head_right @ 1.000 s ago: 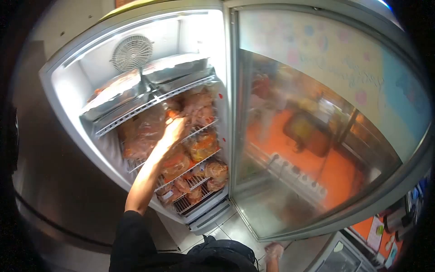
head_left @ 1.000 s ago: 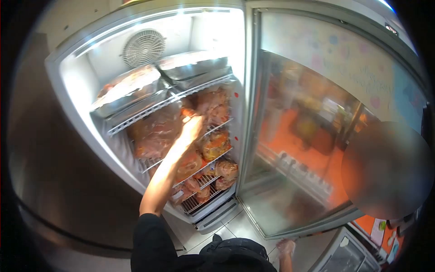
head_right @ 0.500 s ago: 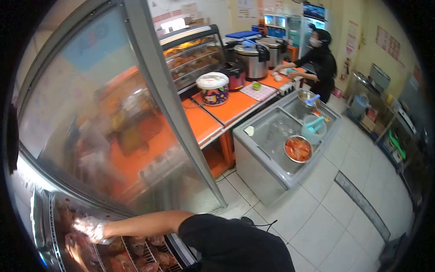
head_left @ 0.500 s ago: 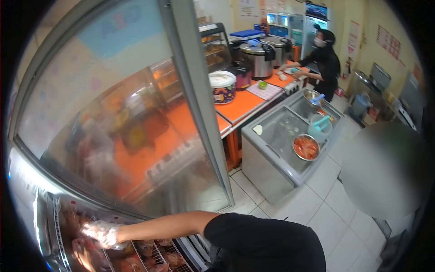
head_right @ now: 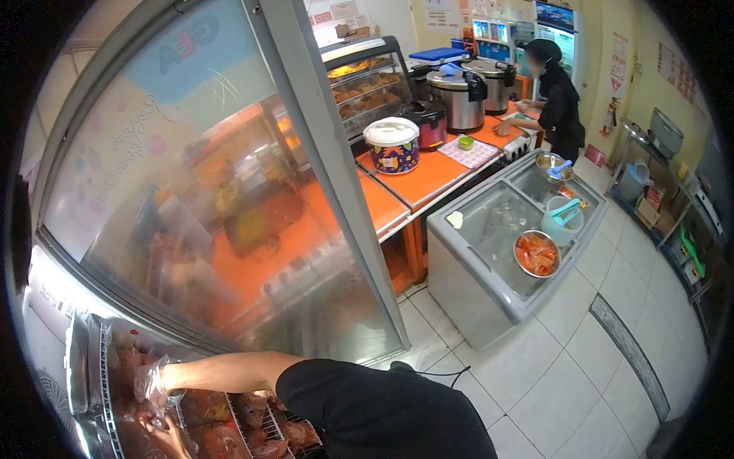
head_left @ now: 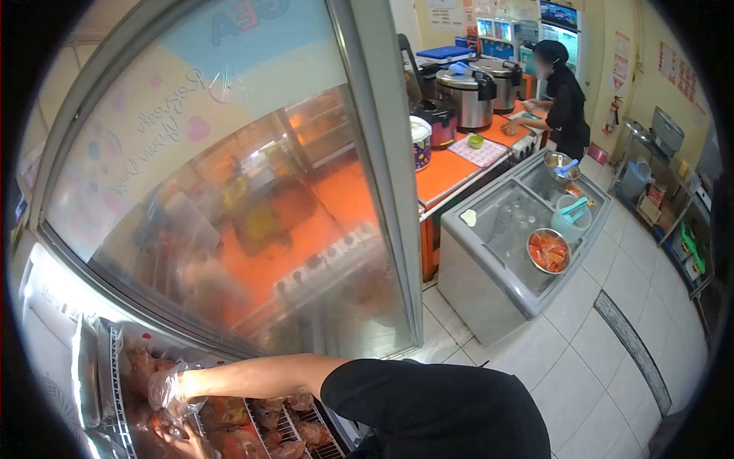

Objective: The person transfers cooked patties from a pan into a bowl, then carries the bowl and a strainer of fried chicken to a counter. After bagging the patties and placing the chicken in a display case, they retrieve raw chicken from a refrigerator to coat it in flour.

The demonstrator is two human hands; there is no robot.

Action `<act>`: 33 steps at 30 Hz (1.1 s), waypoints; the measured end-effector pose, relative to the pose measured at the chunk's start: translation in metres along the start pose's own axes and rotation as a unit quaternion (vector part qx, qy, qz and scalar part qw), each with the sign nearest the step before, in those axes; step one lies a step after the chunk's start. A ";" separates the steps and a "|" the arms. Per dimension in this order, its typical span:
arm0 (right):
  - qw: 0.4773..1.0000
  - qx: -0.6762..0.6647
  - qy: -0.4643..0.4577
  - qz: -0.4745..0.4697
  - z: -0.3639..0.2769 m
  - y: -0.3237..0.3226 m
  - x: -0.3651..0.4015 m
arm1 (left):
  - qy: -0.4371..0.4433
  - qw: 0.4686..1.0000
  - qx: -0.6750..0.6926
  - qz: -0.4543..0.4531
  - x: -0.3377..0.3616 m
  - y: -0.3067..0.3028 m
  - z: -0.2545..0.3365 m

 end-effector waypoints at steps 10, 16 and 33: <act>0.998 -0.060 0.018 0.018 -0.005 -0.001 -0.014 | -0.088 0.991 -0.077 0.070 0.005 -0.001 0.043; 0.992 -0.112 0.058 0.022 -0.026 0.010 -0.030 | -0.138 0.977 -0.113 0.117 0.018 -0.013 0.064; 0.899 -0.183 0.396 -0.036 0.024 -0.041 -0.037 | -0.268 0.962 0.042 0.015 0.016 -0.063 0.179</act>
Point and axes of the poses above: each hand's wrist, its own x-axis away from the middle knuckle, its own y-axis out of the palm, z = x × y, the point moved 1 cm from there along -x, towards the middle knuckle, and after that the axes turned 3 degrees about -z, right-handed, at the moved point
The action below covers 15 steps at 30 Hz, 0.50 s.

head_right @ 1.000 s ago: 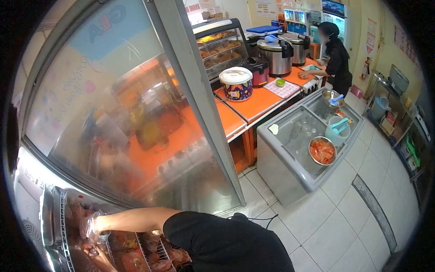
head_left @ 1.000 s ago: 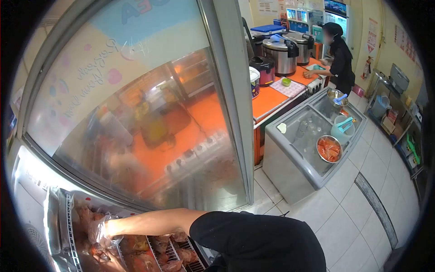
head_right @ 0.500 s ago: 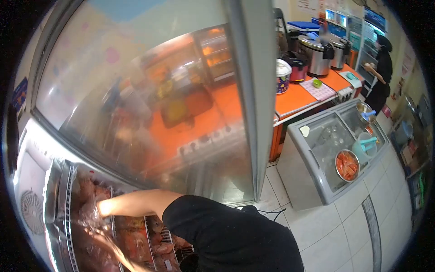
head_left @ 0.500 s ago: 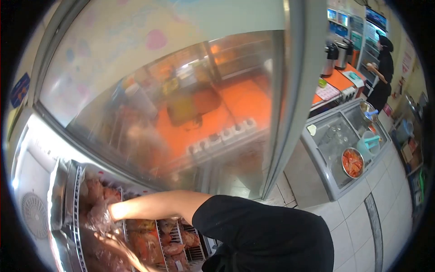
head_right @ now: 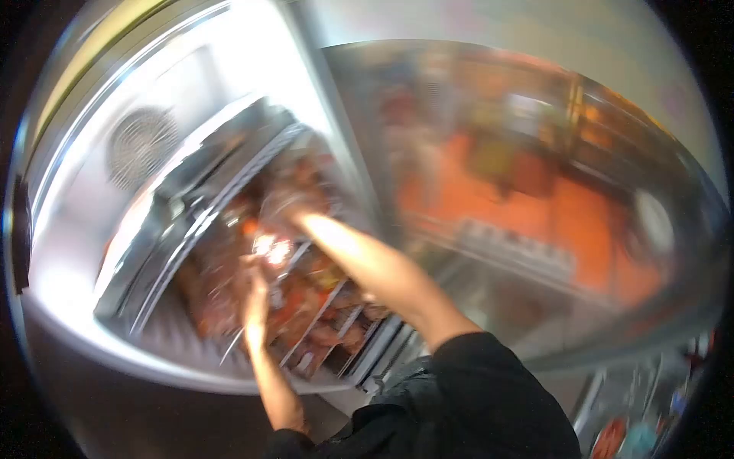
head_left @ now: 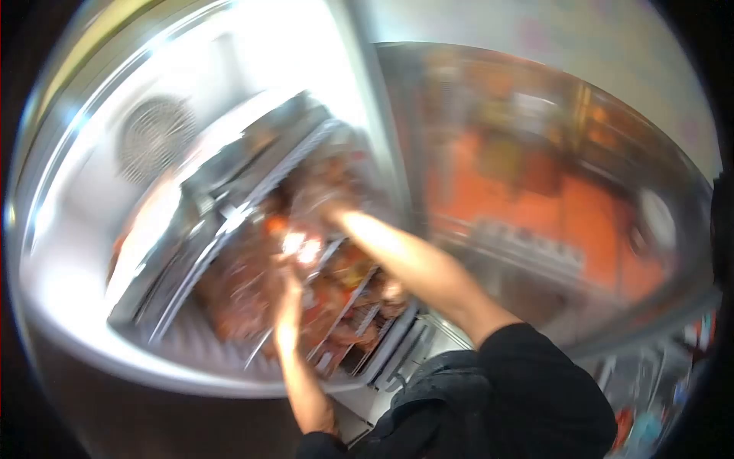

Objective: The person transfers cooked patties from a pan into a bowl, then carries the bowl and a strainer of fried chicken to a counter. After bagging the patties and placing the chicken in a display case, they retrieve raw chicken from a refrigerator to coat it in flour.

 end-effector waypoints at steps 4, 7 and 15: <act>0.972 0.125 -0.185 -0.080 -0.008 0.003 -0.018 | -0.050 0.998 -0.010 0.032 0.035 -0.020 0.007; 0.969 0.004 -0.111 -0.222 0.008 0.021 -0.028 | -0.056 0.996 -0.064 0.020 0.025 -0.022 -0.001; 0.839 0.137 -0.476 -0.224 0.008 -0.014 0.023 | -0.073 0.994 -0.080 -0.033 -0.026 -0.014 0.000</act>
Point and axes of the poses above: each hand's wrist, its own x-axis away from the middle knuckle, its own y-axis out of the palm, z = x × y, the point moved 1 cm from there along -x, towards the middle knuckle, and after that the axes turned 3 degrees about -z, right-handed, at the moved point
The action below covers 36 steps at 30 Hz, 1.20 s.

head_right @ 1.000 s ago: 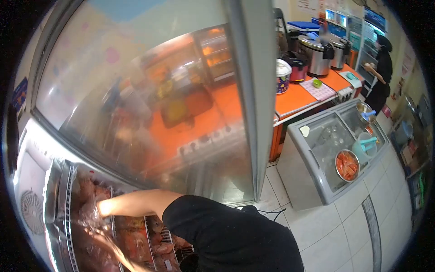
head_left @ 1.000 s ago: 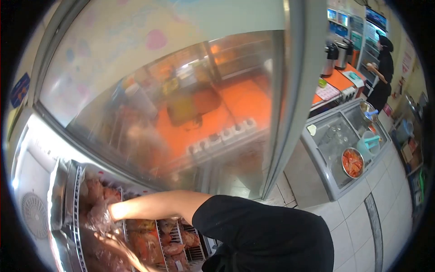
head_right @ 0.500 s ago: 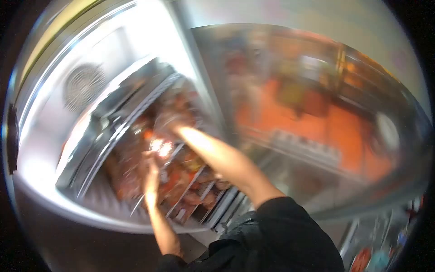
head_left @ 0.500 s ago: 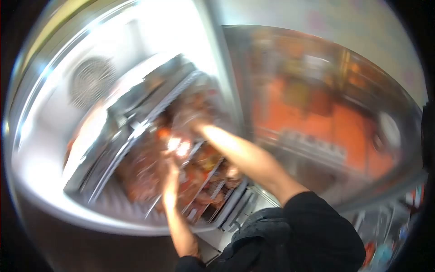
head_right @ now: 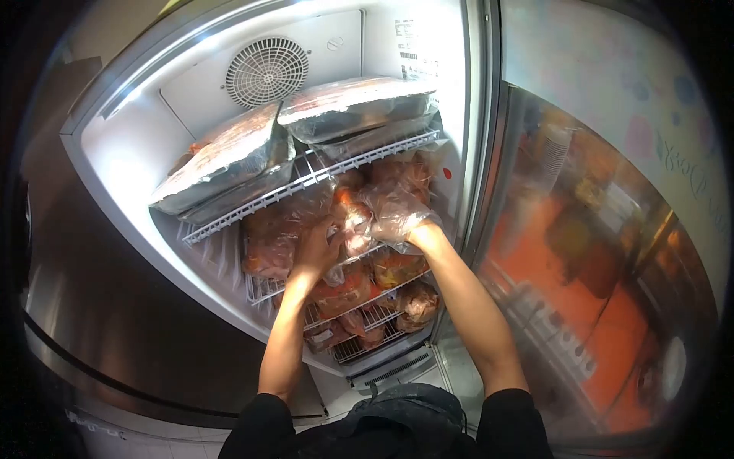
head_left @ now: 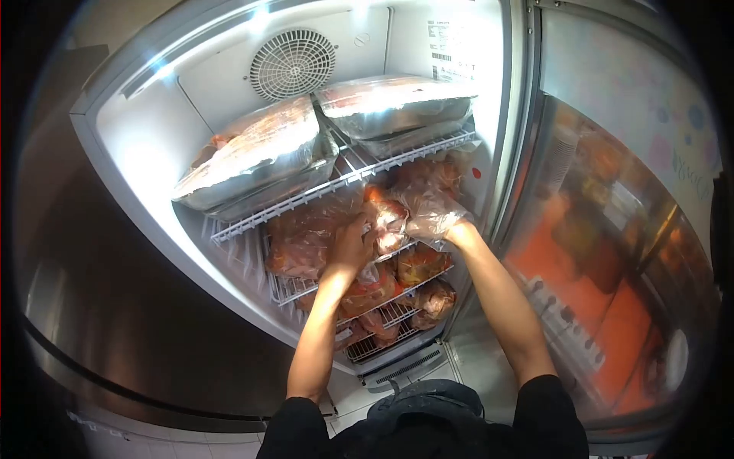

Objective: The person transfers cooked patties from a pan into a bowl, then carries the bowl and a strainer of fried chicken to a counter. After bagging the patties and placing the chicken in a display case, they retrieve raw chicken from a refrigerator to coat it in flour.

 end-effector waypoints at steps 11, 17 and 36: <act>0.996 -0.005 -0.079 -0.044 -0.005 0.016 -0.034 | 0.017 0.988 0.136 0.073 -0.002 0.002 -0.011; 0.988 -0.099 -0.114 -0.042 0.010 0.021 -0.047 | -0.106 0.924 0.366 0.026 -0.001 0.009 -0.020; 0.913 -0.382 -0.115 0.082 0.042 0.098 -0.024 | -0.024 0.950 0.309 -0.042 0.007 0.015 -0.020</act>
Point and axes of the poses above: each hand's wrist, its own x-axis away from the middle knuckle, its own y-axis out of the palm, z = x × y, the point moved 1 cm from there along -x, towards the middle knuckle, and after that the axes turned 3 degrees about -z, right-handed, at the moved point
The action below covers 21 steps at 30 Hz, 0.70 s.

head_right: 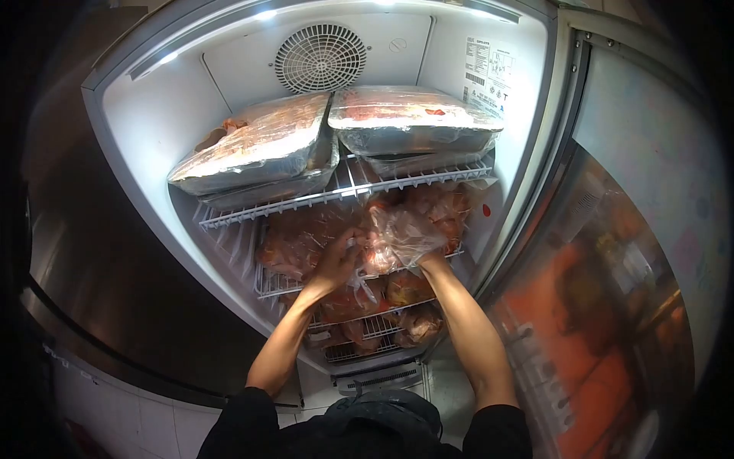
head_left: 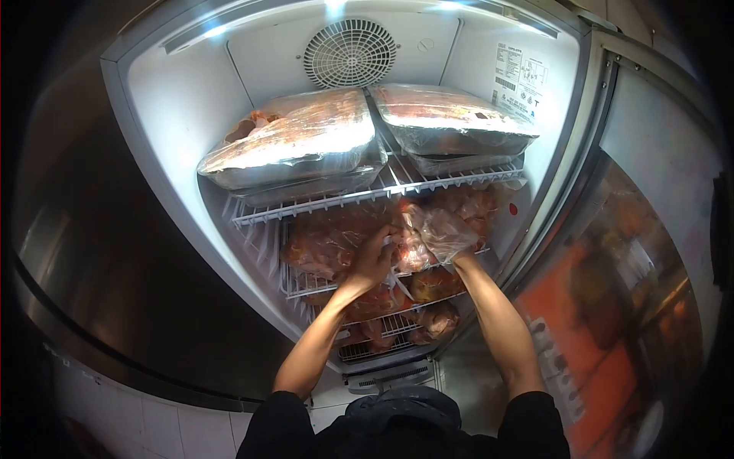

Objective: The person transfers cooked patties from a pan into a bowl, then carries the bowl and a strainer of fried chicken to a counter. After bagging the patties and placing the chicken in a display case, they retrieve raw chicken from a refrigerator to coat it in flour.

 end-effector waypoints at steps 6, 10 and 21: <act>0.981 0.166 0.058 -0.078 -0.101 -0.027 -0.025 | 0.112 0.983 -0.084 0.119 -0.018 0.015 0.002; 0.925 0.352 -0.114 -0.088 -0.083 -0.019 -0.020 | 0.108 0.968 -0.104 0.201 -0.013 0.024 0.005; 0.975 0.110 0.185 0.054 -0.047 0.012 0.010 | 0.120 0.975 -0.044 0.182 -0.010 0.019 0.000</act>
Point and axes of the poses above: each hand's wrist, its own x-axis away from the middle knuckle, its own y-axis out of the palm, z = x × y, the point moved 1 cm from there along -x, towards the middle knuckle, and after that the axes turned 3 degrees about -z, right-handed, at the moved point
